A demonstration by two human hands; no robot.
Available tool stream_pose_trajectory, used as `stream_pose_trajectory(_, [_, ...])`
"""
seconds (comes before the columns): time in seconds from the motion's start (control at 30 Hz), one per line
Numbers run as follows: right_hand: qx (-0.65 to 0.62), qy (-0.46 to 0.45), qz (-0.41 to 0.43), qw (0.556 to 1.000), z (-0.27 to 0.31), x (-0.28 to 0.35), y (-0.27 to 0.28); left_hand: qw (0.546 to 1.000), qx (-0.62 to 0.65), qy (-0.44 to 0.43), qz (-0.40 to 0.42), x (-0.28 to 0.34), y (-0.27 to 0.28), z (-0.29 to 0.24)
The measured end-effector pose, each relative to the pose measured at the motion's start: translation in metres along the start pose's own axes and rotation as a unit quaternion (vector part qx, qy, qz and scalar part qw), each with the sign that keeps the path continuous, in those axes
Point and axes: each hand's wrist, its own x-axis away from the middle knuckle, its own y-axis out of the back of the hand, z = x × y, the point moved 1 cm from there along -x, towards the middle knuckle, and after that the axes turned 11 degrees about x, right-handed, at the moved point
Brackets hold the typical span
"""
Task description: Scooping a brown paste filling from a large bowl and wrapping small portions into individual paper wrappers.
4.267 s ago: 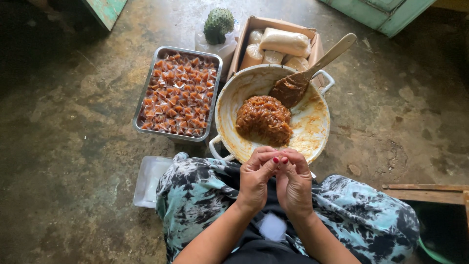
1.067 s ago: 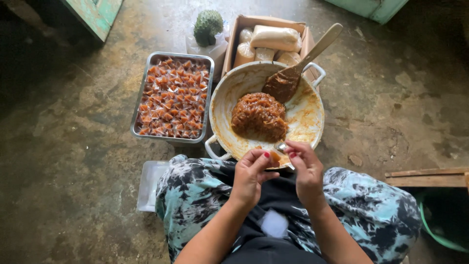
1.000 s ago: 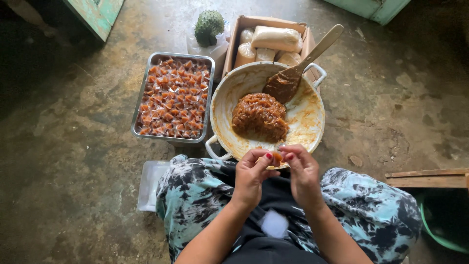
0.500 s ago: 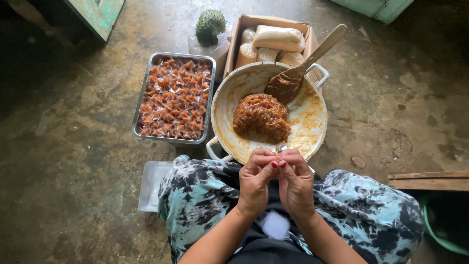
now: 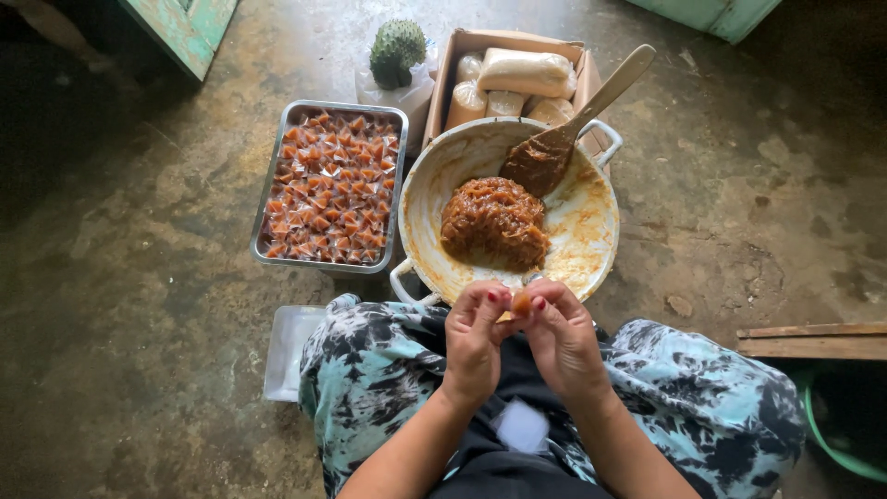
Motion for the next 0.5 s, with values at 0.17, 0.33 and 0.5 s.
stream_pose_trajectory(0.17, [0.041,0.054,-0.008,0.998,0.000,-0.001,-0.001,0.994,-0.067,-0.061,0.066,0.004,-0.015,-0.011])
stream_pose_trajectory(0.33, [0.071,0.095,0.008,0.993,0.022,0.006,-0.028,0.980,-0.111,-0.121,0.109,0.008,-0.024,-0.019])
stream_pose_trajectory(0.5, [0.087,0.123,-0.007,0.989,0.022,0.008,-0.035,0.981,-0.080,-0.129,0.117,0.007,-0.018,-0.012])
